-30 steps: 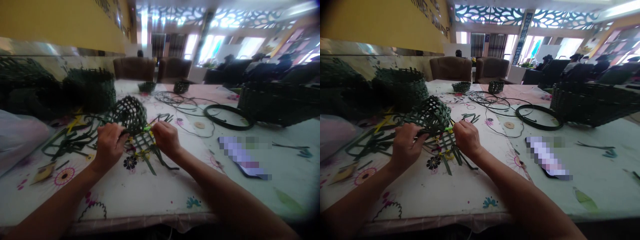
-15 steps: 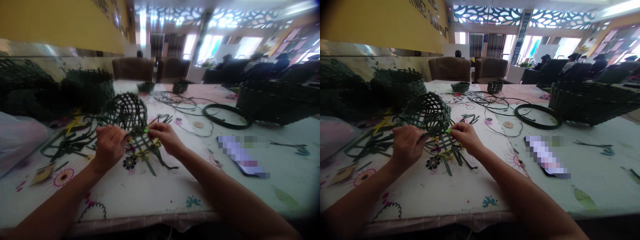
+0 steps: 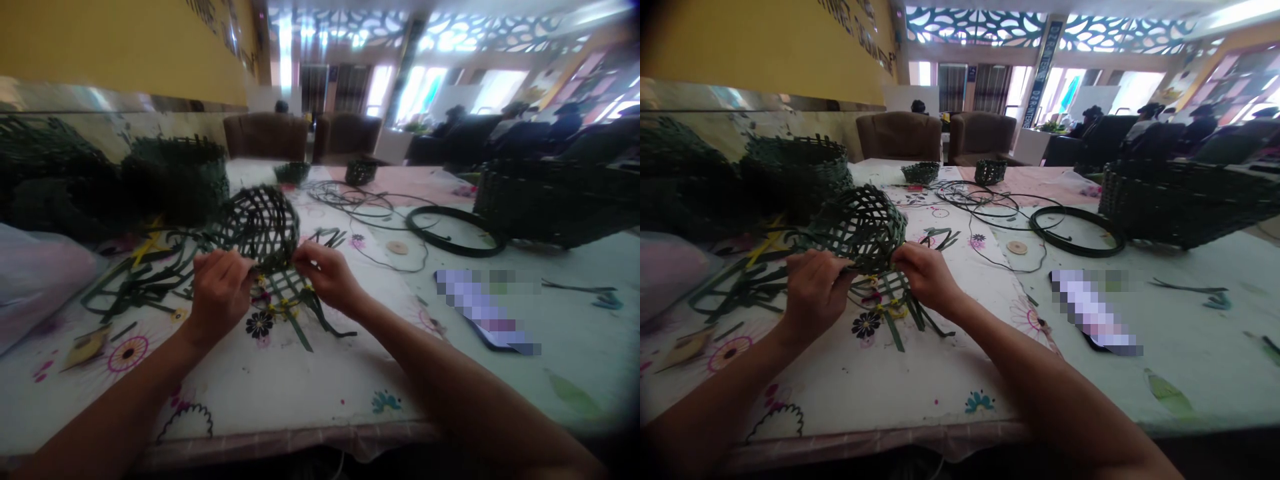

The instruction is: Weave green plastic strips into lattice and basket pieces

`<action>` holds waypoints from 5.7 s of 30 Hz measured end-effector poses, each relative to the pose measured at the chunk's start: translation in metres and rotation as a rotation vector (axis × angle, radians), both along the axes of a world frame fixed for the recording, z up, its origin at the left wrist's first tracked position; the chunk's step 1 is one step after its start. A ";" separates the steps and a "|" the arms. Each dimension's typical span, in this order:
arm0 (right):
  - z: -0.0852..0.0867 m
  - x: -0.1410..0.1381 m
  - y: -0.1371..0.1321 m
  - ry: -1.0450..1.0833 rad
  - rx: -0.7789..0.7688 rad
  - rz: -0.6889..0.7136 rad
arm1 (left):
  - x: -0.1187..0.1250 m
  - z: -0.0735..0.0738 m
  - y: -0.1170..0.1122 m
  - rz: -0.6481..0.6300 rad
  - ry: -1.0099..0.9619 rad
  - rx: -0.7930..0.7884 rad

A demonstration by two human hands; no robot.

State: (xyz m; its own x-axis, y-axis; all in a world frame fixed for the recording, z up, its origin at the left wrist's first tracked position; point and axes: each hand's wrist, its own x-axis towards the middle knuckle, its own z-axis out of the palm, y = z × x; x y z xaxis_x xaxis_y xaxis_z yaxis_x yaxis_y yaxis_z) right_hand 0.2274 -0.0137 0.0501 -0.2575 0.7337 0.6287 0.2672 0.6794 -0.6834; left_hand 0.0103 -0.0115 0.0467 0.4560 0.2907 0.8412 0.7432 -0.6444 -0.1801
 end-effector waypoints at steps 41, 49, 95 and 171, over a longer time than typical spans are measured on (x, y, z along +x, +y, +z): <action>-0.005 -0.008 -0.001 0.241 -0.553 0.040 | -0.002 -0.002 0.002 0.026 0.009 0.034; 0.002 -0.004 0.000 0.000 -0.086 -0.254 | 0.001 -0.002 0.001 -0.007 -0.029 -0.007; -0.003 -0.005 -0.002 0.293 -0.549 0.009 | -0.001 0.001 0.004 -0.002 0.045 -0.030; -0.014 -0.008 0.004 0.185 -0.381 -0.082 | 0.000 0.001 0.002 0.027 0.085 -0.020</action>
State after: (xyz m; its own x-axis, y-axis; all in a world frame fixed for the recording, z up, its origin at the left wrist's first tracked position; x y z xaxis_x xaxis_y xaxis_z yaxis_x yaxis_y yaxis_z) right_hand 0.2196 -0.0097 0.0359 -0.0967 0.9358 0.3390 0.1590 0.3507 -0.9229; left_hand 0.0103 -0.0091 0.0477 0.5172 0.3204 0.7937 0.7431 -0.6282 -0.2306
